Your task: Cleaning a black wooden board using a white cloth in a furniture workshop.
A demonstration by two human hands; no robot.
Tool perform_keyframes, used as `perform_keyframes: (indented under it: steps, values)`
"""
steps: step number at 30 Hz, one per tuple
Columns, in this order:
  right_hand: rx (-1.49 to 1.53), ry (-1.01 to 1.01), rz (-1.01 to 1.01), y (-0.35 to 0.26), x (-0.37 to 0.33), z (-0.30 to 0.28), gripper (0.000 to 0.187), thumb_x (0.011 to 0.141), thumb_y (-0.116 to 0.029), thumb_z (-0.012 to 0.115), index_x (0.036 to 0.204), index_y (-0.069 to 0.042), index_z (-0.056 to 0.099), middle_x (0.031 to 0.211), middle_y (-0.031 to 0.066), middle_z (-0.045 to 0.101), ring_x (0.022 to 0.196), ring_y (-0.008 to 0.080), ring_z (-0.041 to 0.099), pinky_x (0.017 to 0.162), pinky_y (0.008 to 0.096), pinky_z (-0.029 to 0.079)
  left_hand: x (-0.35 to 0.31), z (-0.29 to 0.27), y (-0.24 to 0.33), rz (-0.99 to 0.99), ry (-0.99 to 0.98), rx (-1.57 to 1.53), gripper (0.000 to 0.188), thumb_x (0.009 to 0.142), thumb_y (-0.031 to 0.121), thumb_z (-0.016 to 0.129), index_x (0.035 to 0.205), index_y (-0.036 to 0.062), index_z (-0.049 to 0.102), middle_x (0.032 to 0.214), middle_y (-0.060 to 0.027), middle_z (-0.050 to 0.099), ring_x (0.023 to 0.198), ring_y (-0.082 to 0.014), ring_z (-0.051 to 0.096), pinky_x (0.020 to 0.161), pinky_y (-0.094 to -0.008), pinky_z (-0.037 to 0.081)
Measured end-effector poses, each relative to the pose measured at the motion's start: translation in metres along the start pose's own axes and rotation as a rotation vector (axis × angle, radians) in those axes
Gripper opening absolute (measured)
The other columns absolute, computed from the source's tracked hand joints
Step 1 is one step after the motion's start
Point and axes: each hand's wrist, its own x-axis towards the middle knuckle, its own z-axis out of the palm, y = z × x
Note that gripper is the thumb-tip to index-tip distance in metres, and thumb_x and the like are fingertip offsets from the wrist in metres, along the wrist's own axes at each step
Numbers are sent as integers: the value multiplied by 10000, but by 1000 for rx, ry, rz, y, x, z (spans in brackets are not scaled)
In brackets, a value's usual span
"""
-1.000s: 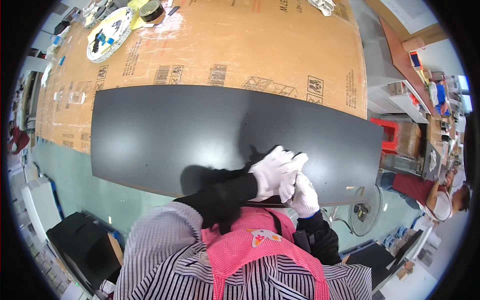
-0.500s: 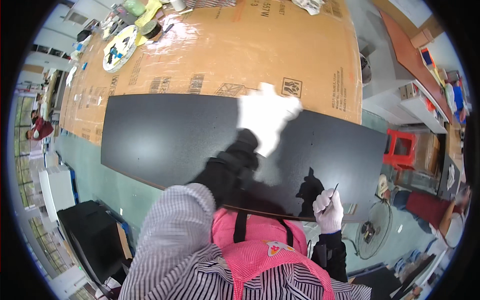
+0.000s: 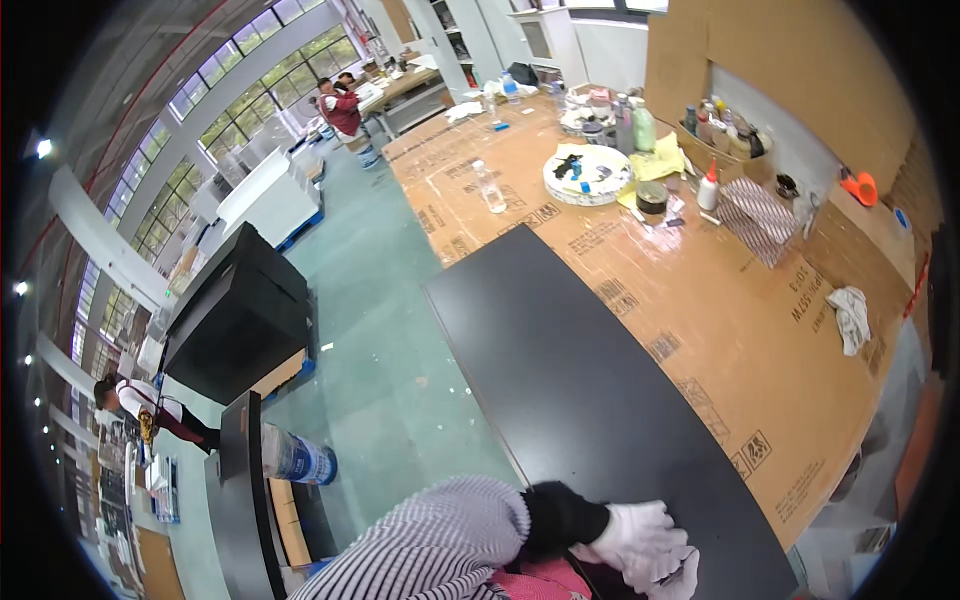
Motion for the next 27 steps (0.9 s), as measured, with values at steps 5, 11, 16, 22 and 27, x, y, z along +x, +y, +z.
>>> perform_keyframes:
  steps: [5, 11, 16, 22, 27]
  values:
    - [-24, -228, 25, 12, 37, 12, 265, 1075, -320, 559, 941, -92, 539, 789, 14, 460, 669, 141, 421, 589, 297, 370, -88, -104, -54, -671, 224, 12, 259, 772, 315, 703, 1017, 276, 628, 922, -99, 542, 745, -280, 669, 620, -394, 525]
    - [-349, -52, 228, 37, 56, 5, 365, 1084, -429, 507, 845, -153, 530, 648, -29, 423, 557, 119, 408, 496, 287, 351, -187, -52, -137, -803, 344, 506, 722, 850, 436, 670, 1486, 153, 476, 1626, -161, 319, 1271, -404, 473, 1033, -536, 385]
    - [-236, -234, 320, 36, 56, -12, 379, 1094, -460, 459, 864, -168, 533, 640, -40, 400, 565, 130, 386, 513, 304, 327, -177, -75, -101, -893, 279, 512, 772, 780, 443, 700, 1462, 144, 496, 1616, -99, 364, 1293, -331, 451, 1031, -449, 374]
    - [-212, -230, 266, 40, 45, -22, 265, 1092, -403, 482, 1029, -156, 552, 847, 8, 482, 756, 174, 455, 683, 347, 413, -185, -74, -111, -871, 199, 462, 731, 787, 522, 733, 1400, 166, 555, 1555, -118, 429, 1178, -295, 528, 908, -453, 428]
    - [-239, -366, 211, 35, 67, -33, 273, 1103, -411, 457, 1086, -166, 576, 879, 14, 568, 799, 198, 535, 730, 401, 480, -184, -57, -127, -881, 320, 431, 743, 831, 555, 696, 1446, 177, 520, 1587, -128, 387, 1313, -369, 455, 1049, -533, 363]
